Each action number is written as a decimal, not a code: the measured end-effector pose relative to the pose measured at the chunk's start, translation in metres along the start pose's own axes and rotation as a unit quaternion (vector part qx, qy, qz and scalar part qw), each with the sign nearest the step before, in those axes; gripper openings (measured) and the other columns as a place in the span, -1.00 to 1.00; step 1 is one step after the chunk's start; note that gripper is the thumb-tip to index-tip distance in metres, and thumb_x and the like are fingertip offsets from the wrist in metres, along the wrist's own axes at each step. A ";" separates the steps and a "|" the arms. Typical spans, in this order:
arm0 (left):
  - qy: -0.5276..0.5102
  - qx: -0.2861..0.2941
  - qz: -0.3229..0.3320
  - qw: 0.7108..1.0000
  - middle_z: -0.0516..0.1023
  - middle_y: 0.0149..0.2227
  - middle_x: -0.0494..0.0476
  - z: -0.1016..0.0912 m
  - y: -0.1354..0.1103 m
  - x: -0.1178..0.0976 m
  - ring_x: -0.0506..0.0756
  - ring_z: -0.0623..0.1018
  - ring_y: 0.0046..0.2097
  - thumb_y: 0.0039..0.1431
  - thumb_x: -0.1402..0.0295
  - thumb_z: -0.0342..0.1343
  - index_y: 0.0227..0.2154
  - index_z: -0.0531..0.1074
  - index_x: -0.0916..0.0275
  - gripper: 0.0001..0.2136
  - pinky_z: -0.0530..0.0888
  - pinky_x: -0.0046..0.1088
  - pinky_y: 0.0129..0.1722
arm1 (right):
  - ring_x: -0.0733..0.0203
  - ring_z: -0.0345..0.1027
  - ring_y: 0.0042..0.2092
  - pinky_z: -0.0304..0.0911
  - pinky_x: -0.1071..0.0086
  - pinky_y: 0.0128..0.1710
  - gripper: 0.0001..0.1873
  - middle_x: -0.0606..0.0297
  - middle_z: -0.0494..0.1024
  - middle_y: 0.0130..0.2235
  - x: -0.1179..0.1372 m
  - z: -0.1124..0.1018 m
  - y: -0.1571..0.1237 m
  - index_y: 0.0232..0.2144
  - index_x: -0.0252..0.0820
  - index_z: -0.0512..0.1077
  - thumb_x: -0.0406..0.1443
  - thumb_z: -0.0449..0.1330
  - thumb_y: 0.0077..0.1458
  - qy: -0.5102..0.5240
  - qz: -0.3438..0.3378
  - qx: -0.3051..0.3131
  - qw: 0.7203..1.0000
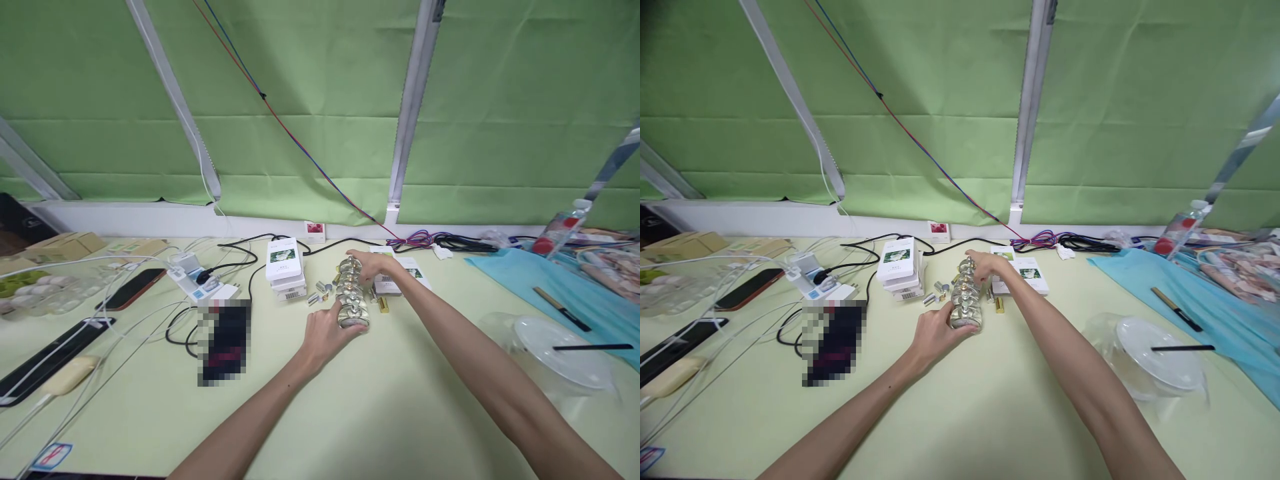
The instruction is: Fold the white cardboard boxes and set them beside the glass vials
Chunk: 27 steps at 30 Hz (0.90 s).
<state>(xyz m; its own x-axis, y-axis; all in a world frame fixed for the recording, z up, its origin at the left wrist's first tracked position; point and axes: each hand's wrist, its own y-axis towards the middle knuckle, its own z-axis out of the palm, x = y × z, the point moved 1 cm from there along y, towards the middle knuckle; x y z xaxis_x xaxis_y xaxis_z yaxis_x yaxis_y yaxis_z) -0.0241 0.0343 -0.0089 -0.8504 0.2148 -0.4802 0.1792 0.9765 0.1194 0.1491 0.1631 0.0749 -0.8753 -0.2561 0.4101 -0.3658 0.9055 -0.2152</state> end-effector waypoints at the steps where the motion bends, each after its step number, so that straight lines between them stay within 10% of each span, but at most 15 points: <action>1: -0.001 -0.001 -0.001 1.000 0.60 -0.44 0.10 0.000 0.000 0.000 0.23 0.59 -0.32 0.00 -0.22 0.21 -0.03 0.48 0.17 -0.37 0.26 -0.38 -0.37 | 0.14 0.55 -0.27 0.42 0.41 -0.35 0.15 0.10 0.61 0.02 0.000 0.000 0.000 0.38 -0.18 0.08 -0.48 0.36 -0.30 0.004 -0.002 0.012 1.000; 10: 0.003 -0.011 0.015 1.000 0.60 -0.45 0.14 -0.001 0.000 -0.001 0.25 0.58 -0.34 0.03 -0.21 0.19 -0.04 0.49 0.21 -0.38 0.27 -0.35 -0.37 | -0.03 0.50 0.02 0.38 0.32 -0.09 0.20 -0.05 0.51 0.15 0.003 0.004 -0.008 0.42 -0.27 -0.06 -0.51 0.32 -0.26 0.006 -0.010 0.005 1.000; 18: -0.004 -0.033 0.055 0.998 0.47 -0.57 0.01 -0.002 -0.002 0.008 0.13 0.48 -0.48 0.08 -0.10 0.19 -0.09 0.52 0.20 -0.50 0.22 -0.41 -0.43 | -0.09 0.13 0.36 0.17 0.18 0.22 -0.01 -0.15 0.17 0.38 0.006 0.016 -0.037 0.42 -0.31 -0.08 -0.49 0.22 -0.01 0.004 -0.027 -0.138 0.990; 27: -0.017 -0.038 0.106 0.994 0.29 -0.65 -0.11 0.001 -0.008 0.008 0.02 0.31 -0.57 0.11 0.13 0.15 -0.30 0.45 0.19 -0.76 0.18 -0.47 -0.46 | 0.15 0.46 -0.35 0.31 0.27 -0.16 -0.71 0.16 0.64 -0.21 -0.002 0.057 -0.084 0.00 -0.23 0.45 -0.26 0.16 0.27 0.112 -0.083 -0.337 0.931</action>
<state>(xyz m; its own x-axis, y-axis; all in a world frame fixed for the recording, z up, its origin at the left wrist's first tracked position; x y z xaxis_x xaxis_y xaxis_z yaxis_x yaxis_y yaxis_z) -0.0313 0.0286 -0.0148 -0.7805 0.4169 -0.4658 0.3135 0.9057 0.2853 0.1637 0.0678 0.0420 -0.7091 -0.4035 0.5782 -0.1435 0.8855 0.4420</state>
